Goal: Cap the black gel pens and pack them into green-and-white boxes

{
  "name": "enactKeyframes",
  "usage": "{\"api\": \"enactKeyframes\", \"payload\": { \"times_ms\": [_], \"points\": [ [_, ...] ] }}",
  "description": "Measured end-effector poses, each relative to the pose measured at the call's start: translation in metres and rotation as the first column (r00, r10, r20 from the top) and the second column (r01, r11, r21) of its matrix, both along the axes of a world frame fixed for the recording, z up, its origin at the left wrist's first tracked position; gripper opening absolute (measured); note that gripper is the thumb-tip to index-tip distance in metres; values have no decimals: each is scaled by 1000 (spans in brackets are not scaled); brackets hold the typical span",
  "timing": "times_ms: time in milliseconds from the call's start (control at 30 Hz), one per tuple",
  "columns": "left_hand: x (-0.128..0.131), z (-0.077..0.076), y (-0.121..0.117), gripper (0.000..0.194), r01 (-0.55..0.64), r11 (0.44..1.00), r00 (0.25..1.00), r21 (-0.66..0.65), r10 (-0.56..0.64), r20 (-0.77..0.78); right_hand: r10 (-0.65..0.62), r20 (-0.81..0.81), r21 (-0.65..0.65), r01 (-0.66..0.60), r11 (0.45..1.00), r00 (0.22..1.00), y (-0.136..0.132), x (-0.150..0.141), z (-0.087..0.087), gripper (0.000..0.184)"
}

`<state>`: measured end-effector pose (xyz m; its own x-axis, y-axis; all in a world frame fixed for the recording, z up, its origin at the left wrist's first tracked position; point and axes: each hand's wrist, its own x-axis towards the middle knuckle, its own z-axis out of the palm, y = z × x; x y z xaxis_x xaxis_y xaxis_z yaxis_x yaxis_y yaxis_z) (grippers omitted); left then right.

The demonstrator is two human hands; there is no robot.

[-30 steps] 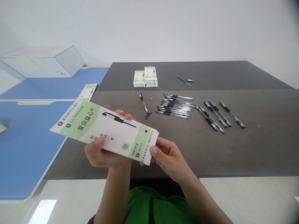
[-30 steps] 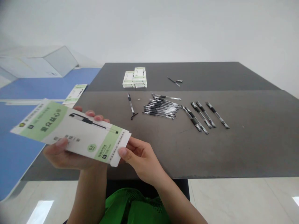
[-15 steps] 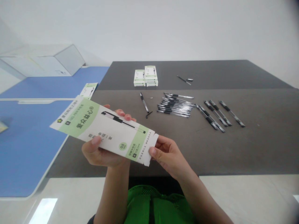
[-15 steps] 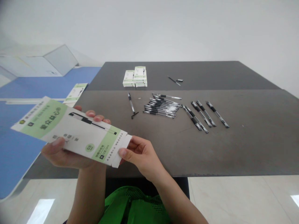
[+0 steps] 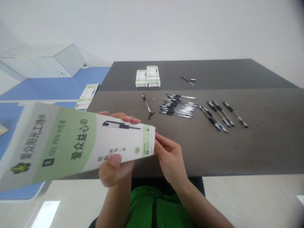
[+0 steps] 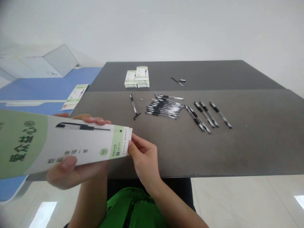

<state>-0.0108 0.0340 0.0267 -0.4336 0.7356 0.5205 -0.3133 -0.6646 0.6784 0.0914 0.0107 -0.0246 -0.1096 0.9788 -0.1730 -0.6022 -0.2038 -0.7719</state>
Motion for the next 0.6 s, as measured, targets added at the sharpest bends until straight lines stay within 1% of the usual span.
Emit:
{"api": "enactKeyframes", "payload": {
  "times_ms": [67, 133, 200, 267, 333, 367, 433, 467, 500, 600],
  "points": [
    [1, -6, 2, 45, -28, 999, 1000, 33, 28, 3, -47, 12, -10, 47, 999, 999, -3, -3, 4, 33],
    [1, -15, 5, 48, -37, 997, 999, 68, 36, 18, -31, -49, -32, 29, 999, 998, -4, -4, 9, 35],
    [1, -24, 7, 52, -52, 994, 999, 97, 50, 21, 66, -177, -10, -69, 998, 982, -5, -3, 15, 39],
    [2, -28, 7, 53, -110, 990, 994, 87, 108, 19, 169, -263, 65, -157, 985, 950, -8, -2, 18, 43],
    [4, -26, 6, 49, -193, 979, 981, 57, 191, 41, 215, -259, 125, -188, 974, 942, -13, -2, 17, 45],
    [4, -24, 6, 47, -222, 974, 974, 45, 219, 55, 223, -235, 146, -193, 970, 946, -16, -2, 15, 50],
    [4, -19, 5, 45, -235, 972, 970, 22, 233, 75, 237, -188, 170, -206, 964, 953, -22, -3, 11, 60],
    [2, -16, 5, 45, -234, 972, 969, 14, 232, 81, 242, -182, 174, -211, 962, 953, -24, -3, 9, 61],
    [0, -14, 6, 44, -238, 971, 968, 7, 237, 83, 249, -193, 170, -218, 961, 949, -26, -2, 8, 58],
    [-8, -11, 7, 47, -274, 962, 960, -11, 274, 56, 254, -273, 130, -226, 965, 928, -29, 2, 10, 38]
  ]
}}
